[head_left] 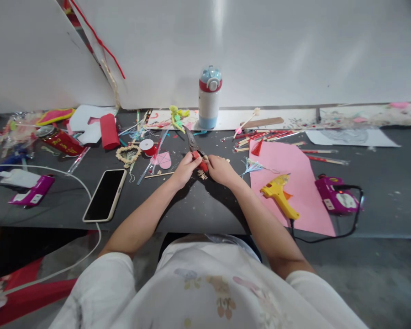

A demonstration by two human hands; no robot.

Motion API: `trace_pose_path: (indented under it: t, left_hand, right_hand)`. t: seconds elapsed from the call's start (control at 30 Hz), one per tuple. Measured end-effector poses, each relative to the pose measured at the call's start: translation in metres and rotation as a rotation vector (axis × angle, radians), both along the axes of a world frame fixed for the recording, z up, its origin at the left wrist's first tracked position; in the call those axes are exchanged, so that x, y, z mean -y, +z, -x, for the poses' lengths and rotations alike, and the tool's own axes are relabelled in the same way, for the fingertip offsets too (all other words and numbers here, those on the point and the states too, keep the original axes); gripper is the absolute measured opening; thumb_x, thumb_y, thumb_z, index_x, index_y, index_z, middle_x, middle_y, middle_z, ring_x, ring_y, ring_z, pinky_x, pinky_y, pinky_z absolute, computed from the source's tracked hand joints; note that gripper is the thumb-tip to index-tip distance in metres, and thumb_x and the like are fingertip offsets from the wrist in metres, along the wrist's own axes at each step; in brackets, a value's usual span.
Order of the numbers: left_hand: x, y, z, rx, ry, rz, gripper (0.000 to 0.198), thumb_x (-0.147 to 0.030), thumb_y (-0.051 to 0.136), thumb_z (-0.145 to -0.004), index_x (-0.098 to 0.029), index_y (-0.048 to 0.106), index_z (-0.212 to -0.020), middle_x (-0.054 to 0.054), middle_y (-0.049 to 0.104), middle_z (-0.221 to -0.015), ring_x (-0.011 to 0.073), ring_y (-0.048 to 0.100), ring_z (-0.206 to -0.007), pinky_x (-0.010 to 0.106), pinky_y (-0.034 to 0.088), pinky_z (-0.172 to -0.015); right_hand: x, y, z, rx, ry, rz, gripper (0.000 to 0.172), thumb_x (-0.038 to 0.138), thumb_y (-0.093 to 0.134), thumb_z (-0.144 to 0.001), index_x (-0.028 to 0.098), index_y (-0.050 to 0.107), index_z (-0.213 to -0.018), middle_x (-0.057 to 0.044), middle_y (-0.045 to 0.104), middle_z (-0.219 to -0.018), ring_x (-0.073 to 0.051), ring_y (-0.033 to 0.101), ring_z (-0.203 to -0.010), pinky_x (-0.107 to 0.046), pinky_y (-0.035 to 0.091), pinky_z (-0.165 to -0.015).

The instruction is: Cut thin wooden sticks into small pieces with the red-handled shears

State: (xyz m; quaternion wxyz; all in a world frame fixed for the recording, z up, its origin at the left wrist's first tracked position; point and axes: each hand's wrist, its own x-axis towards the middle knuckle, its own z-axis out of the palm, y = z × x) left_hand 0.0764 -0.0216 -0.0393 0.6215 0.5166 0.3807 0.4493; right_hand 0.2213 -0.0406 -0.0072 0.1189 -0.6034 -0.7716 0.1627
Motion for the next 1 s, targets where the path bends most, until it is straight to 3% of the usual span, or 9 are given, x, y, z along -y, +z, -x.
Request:
trace_pose_path:
  t: [0.33,0.67,0.83,1.0]
  left_hand:
    - [-0.002,-0.004,0.001,0.027,0.001,-0.005,0.029,-0.041,0.066,-0.075,-0.017,0.053,-0.086,0.001,0.059,-0.088,0.0144,0.055,-0.087,0.028,0.041,-0.082]
    - [0.003,0.003,-0.004,0.036,0.052,0.016,0.032,-0.037,0.070,-0.071,-0.016,0.052,-0.087,-0.002,0.058,-0.081,0.0105,0.055,-0.074,0.027,0.043,-0.075]
    - [0.003,0.009,-0.002,0.012,0.040,0.058,0.031,-0.032,0.072,-0.068,-0.017,0.052,-0.087,-0.002,0.058,-0.080,0.0105,0.055,-0.075,0.026,0.043,-0.075]
    - [0.004,0.018,0.001,0.018,-0.024,0.130,0.032,-0.030,0.073,-0.065,-0.016,0.053,-0.085,0.000,0.060,-0.082,0.0119,0.058,-0.076,0.028,0.044,-0.074]
  right_hand:
    - [-0.001,0.001,-0.001,-0.022,-0.005,0.005,0.030,0.025,0.030,-0.094,0.014,0.057,-0.090,-0.013,0.067,-0.096,-0.022,0.062,-0.087,-0.028,0.035,-0.068]
    - [0.002,0.002,0.001,-0.093,-0.094,-0.039,0.030,0.029,0.031,-0.094,0.013,0.056,-0.093,-0.015,0.065,-0.098,-0.023,0.059,-0.090,-0.030,0.037,-0.071]
    - [-0.003,-0.004,-0.008,-0.319,-0.098,0.038,0.026,0.035,0.040,-0.089,0.015,0.056,-0.088,-0.009,0.065,-0.089,-0.019,0.057,-0.080,-0.029,0.037,-0.068]
    - [-0.008,-0.009,-0.018,-0.627,-0.042,0.221,0.035,0.048,0.044,-0.084,0.015,0.057,-0.086,-0.002,0.060,-0.075,-0.012,0.051,-0.064,-0.025,0.037,-0.060]
